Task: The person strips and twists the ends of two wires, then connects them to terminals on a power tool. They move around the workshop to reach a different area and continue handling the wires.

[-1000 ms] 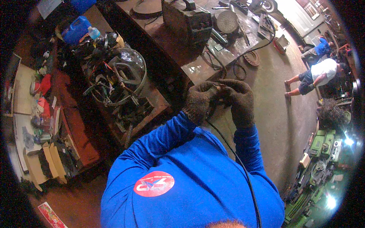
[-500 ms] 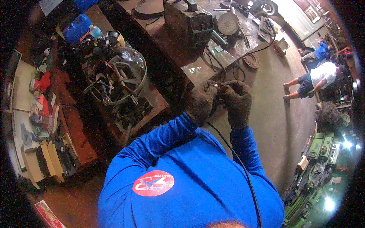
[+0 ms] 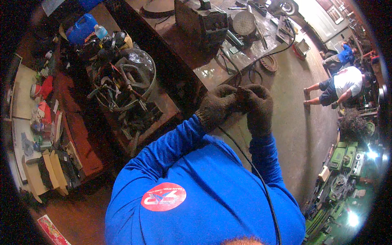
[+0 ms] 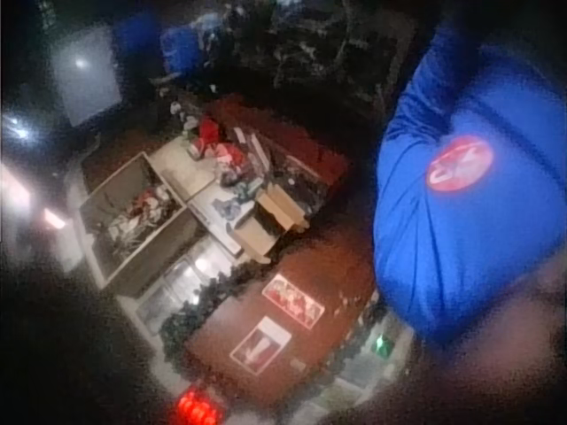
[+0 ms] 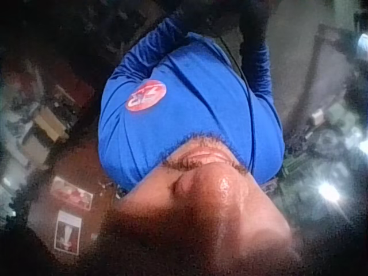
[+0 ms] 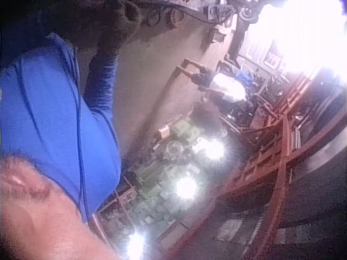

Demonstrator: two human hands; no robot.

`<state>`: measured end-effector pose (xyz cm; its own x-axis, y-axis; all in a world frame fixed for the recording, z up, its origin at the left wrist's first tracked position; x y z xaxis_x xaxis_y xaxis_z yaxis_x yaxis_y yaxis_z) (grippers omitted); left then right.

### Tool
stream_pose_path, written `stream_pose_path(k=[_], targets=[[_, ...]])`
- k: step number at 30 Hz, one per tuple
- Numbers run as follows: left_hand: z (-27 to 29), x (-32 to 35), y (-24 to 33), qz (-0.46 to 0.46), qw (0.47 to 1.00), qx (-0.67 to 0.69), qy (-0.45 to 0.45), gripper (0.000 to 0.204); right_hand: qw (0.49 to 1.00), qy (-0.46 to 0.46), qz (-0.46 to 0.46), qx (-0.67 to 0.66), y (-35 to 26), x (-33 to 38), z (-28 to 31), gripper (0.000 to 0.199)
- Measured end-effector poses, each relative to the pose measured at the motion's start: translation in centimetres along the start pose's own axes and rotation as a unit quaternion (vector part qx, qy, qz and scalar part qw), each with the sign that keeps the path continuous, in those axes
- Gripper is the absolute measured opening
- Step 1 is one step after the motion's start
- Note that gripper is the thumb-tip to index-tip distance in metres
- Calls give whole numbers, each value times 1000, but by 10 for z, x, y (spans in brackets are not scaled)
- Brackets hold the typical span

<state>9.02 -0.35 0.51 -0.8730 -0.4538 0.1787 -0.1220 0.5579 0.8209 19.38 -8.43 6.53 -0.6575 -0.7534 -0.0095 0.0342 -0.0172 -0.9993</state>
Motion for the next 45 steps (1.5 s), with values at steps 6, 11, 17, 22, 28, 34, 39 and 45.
stream_pose_path(k=[6, 11, 17, 22, 28, 34, 39, 45], targets=[[7, -8, -6, -6, 998, 57, 19, 26, 993, 66, -37, -88, 15, 8, 9, 28], [2, 3, 10, 13, 997, 54, 52, 30, 998, 60, 8, -8, 8, 5, 22, 35], [15, 3, 1, -35, 996, -30, 77, 29, 999, -21, -28, -3, -1, 7, -6, 34], [9, 5, 0, -36, 993, -90, 64, 25, 996, -29, -39, 73, 0, 3, -3, 26], [11, 2, 3, -33, 999, -25, 22, 25, 994, -24, -60, 88, 17, -2, 4, 23], [21, -6, -3, -75, 994, 54, 50, 21, 998, -3, -59, -29, 21, -6, -4, 28], [12, 3, 3, -49, 995, 55, 67, 20, 998, -48, -36, 10, 2, -5, -10, 29], [19, 3, 7, -111, 969, -192, 108, 23, 995, -31, -74, 53, 13, -1, -6, 28]])
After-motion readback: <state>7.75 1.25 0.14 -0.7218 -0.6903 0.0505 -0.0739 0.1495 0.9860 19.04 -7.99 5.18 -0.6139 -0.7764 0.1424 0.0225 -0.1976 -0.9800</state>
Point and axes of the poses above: each hand's wrist, its own x-axis away from the middle knuckle, its own z-axis out of the back of the hand, y = z × x, the point moved 9 cm from there along -x, towards the middle knuckle, and after that the axes turned 4 degrees about z, right-handed, at the moved point
